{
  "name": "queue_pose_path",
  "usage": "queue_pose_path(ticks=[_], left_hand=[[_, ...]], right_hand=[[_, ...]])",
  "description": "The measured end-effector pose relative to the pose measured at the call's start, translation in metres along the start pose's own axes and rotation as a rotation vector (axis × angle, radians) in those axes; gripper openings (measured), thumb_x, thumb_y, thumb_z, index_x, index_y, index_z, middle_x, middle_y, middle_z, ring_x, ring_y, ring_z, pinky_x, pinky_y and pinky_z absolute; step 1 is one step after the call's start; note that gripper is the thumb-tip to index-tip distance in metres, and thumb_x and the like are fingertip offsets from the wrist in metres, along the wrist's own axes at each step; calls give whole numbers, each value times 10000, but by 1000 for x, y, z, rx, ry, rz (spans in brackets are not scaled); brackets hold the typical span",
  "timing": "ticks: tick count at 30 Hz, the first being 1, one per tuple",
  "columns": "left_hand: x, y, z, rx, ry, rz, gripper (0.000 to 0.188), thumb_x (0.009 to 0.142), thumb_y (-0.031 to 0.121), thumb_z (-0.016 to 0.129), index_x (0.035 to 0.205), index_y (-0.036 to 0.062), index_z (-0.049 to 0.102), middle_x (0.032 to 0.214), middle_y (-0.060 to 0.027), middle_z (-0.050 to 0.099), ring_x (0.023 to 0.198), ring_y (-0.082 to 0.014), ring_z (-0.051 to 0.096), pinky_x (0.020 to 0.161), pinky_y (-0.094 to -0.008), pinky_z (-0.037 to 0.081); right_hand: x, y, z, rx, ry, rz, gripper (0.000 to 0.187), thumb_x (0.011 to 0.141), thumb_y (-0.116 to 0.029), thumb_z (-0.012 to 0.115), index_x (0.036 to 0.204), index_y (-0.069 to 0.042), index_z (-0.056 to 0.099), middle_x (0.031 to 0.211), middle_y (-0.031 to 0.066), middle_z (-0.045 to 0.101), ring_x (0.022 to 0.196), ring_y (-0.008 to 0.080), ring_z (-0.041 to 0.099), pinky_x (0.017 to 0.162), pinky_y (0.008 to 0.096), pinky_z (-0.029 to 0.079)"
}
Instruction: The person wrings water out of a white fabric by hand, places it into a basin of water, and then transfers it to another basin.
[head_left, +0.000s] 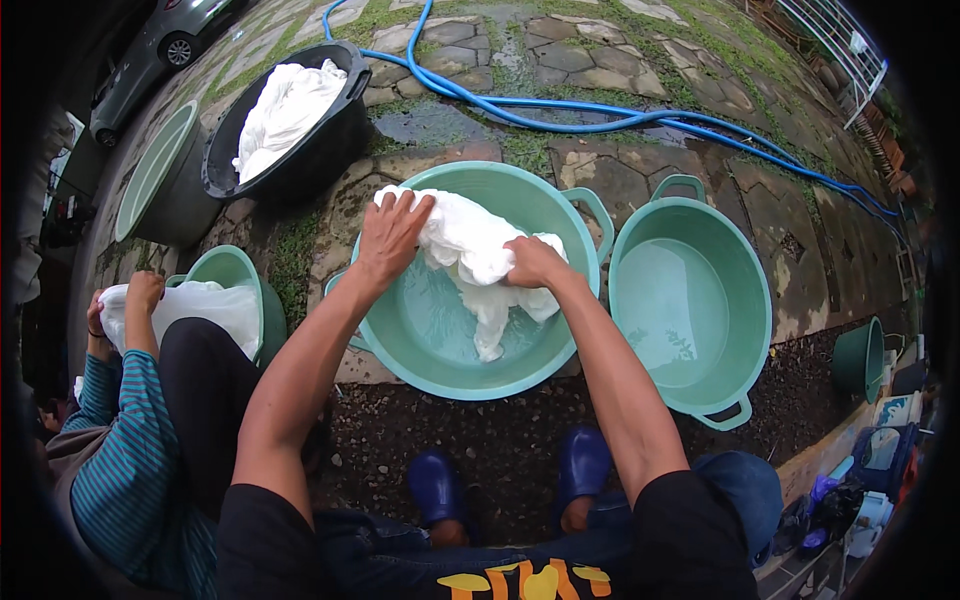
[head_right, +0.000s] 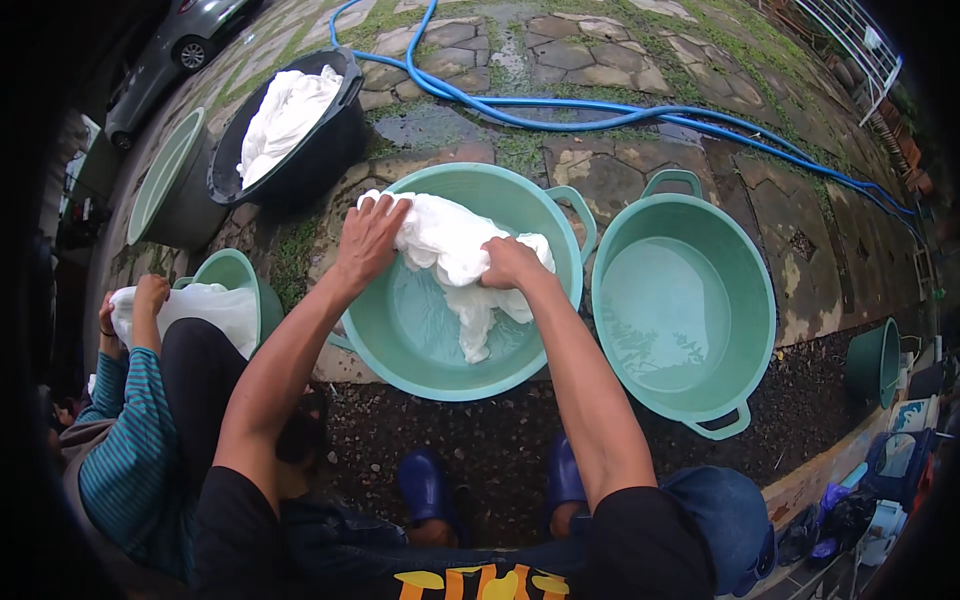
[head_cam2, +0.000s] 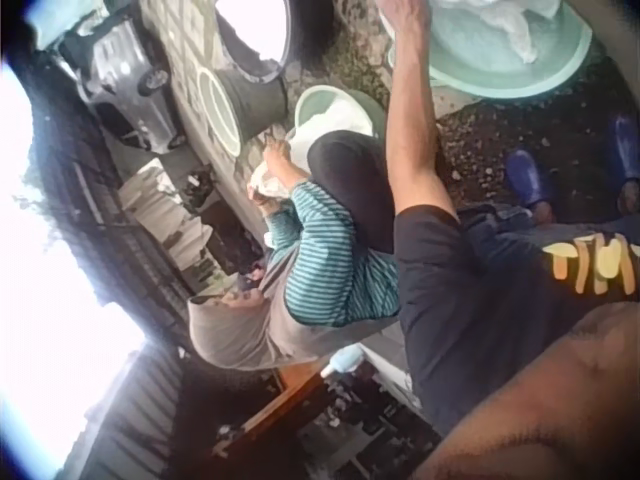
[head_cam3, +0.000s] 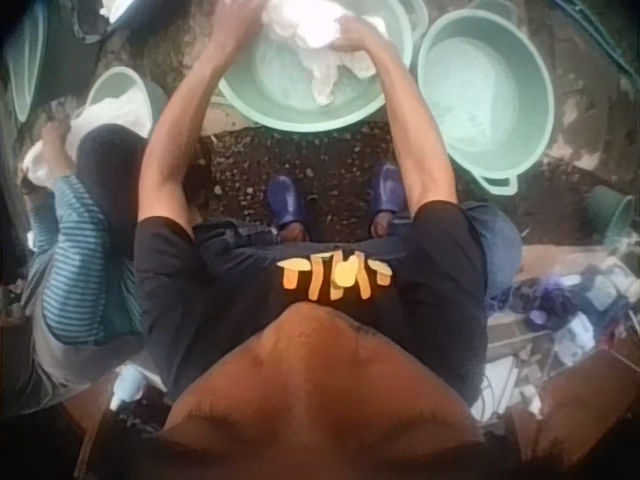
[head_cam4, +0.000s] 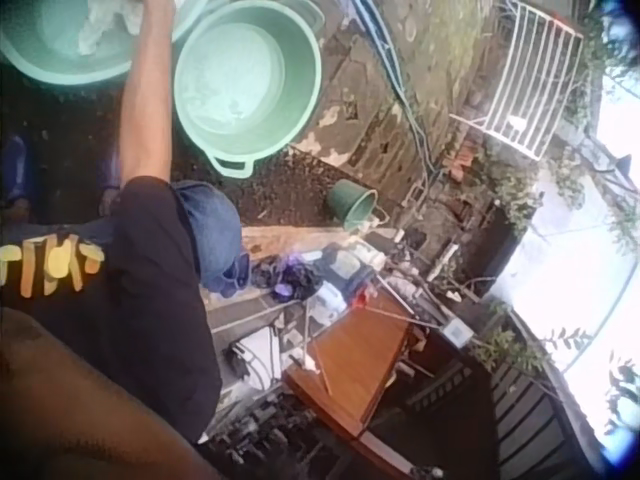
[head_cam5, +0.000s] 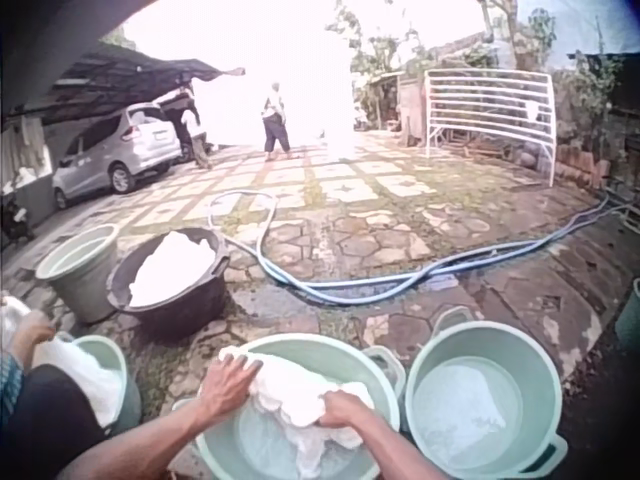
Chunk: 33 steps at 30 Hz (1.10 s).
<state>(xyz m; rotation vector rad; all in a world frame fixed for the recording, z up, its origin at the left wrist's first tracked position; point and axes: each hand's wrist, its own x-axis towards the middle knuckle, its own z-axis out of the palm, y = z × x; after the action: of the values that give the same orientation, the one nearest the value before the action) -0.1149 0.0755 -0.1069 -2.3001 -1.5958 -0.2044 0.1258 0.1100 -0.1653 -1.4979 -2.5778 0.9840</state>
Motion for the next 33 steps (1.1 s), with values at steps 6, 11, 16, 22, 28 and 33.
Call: queue_pose_path(ticks=[6,11,16,22,28,33], left_hand=[[6,-12,-33,29,85,-33,581,621,39,633,1178,135,498,1044,-65,533,968,-265,504,727,-367,401],[-4,3,-32,-319,-433,58,709,566,256,741,1189,70,460,1052,-140,584,978,-316,558,861,-380,451],[-20,7,-3,-671,-1412,-214,608,659,481,744,1062,65,560,877,-116,652,849,-235,619,779,-367,483],[7,-34,43,-314,-117,-284,463,781,423,651,1095,94,564,906,-128,647,858,-267,618,765,-410,476],[1,-65,92,-460,-307,-752,326,806,256,618,1065,78,535,1005,-187,627,965,-375,585,827,-478,445],[-14,-60,63,-566,-137,-699,264,820,238,598,995,56,520,918,-211,626,913,-408,582,777,-482,442]], right_hand=[[-18,1,-24,664,-10,-56,413,677,-194,731,1058,-63,643,981,91,668,888,229,642,751,359,525],[-34,3,0,607,-434,168,561,748,-271,719,1228,-61,518,1095,95,614,937,201,612,694,356,547],[-22,8,1,-142,-730,149,662,732,-396,685,1276,-69,497,1192,129,577,1069,297,571,874,389,487],[-13,14,-66,-51,295,67,600,734,-302,695,1227,-19,502,1247,148,508,1160,321,485,976,413,393],[11,61,-45,-473,507,245,505,714,-256,716,1119,-17,530,1165,151,535,997,342,570,879,473,450],[10,61,-108,-332,111,329,535,673,-328,762,1028,30,584,1039,164,626,916,302,628,783,447,503]])
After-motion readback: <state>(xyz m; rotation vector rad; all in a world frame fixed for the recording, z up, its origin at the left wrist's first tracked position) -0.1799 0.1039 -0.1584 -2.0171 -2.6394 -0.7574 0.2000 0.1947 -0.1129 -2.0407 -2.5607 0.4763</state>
